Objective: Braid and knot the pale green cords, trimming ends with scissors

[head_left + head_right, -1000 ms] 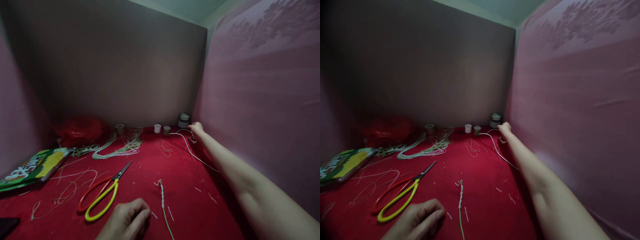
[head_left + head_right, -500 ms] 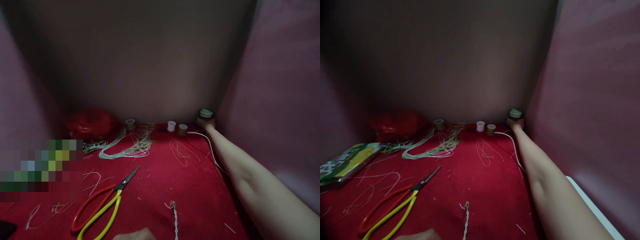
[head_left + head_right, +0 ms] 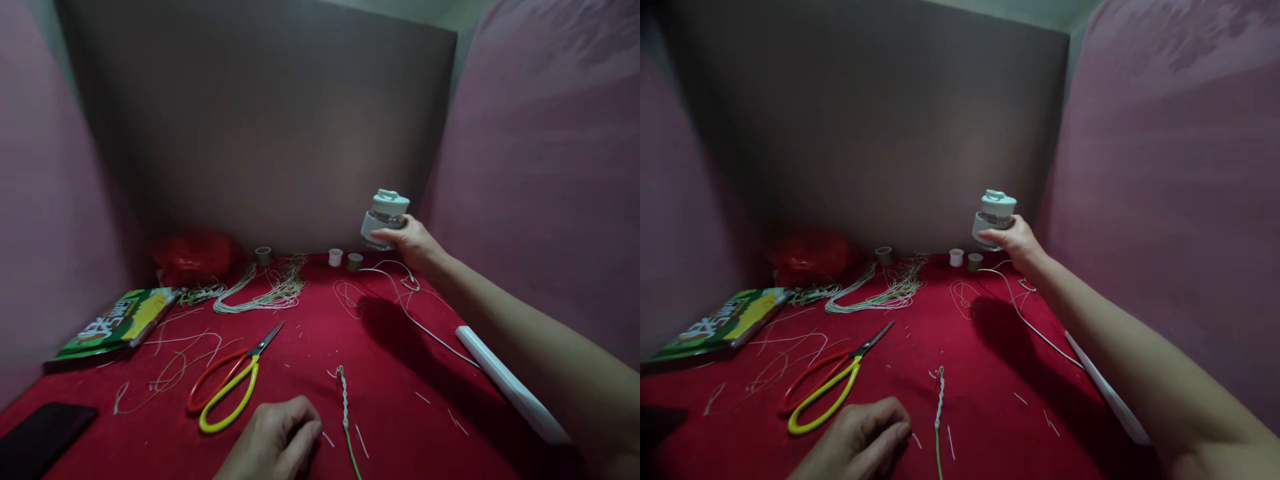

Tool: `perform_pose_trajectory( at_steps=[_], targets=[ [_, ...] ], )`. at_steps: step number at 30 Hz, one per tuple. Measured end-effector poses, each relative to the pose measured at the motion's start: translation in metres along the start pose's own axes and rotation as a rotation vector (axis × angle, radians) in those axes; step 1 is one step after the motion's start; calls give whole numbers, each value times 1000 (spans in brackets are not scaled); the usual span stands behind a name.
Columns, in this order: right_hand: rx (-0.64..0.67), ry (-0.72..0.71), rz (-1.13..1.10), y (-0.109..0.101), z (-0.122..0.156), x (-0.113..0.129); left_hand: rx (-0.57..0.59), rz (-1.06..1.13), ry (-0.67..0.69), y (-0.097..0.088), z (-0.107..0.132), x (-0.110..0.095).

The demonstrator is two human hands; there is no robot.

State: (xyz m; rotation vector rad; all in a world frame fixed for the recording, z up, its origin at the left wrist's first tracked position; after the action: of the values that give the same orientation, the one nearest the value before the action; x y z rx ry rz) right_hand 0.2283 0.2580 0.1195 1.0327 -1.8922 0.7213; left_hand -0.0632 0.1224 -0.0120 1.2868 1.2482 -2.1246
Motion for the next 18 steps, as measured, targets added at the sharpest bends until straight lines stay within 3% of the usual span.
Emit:
perform_pose_trajectory(
  at_steps=[3,5,7,9,11,14,18],
  targets=[
    [332,57,-277,5,62,42,21,256,-66,0,2,-1],
    [452,96,-321,7,109,64,-9,420,-41,-10,6,-7],
    [511,154,-324,7,155,81,-161,546,93,-27,12,-18],
    [579,217,-279,7,197,93,-193,590,299,-46,22,-31],
    [641,276,-207,8,232,100,-95,624,489,-60,34,-45],
    [716,258,-197,10,272,107,216,525,651,-68,55,-63],
    [814,347,-320,16,305,107,521,289,549,-63,81,-78]
  ],
)
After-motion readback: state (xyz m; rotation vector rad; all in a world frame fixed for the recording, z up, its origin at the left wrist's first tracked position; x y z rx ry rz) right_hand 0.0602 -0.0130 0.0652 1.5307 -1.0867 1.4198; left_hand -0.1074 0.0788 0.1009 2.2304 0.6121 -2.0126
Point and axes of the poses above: each hand's wrist, its own z-axis away from the middle knuckle, its own y-axis out of the palm, x = y × z, the point moved 1 cm from there along -z, towards the middle knuckle, and after that the axes turned 2 degrees about -y, right-handed, at the moved point
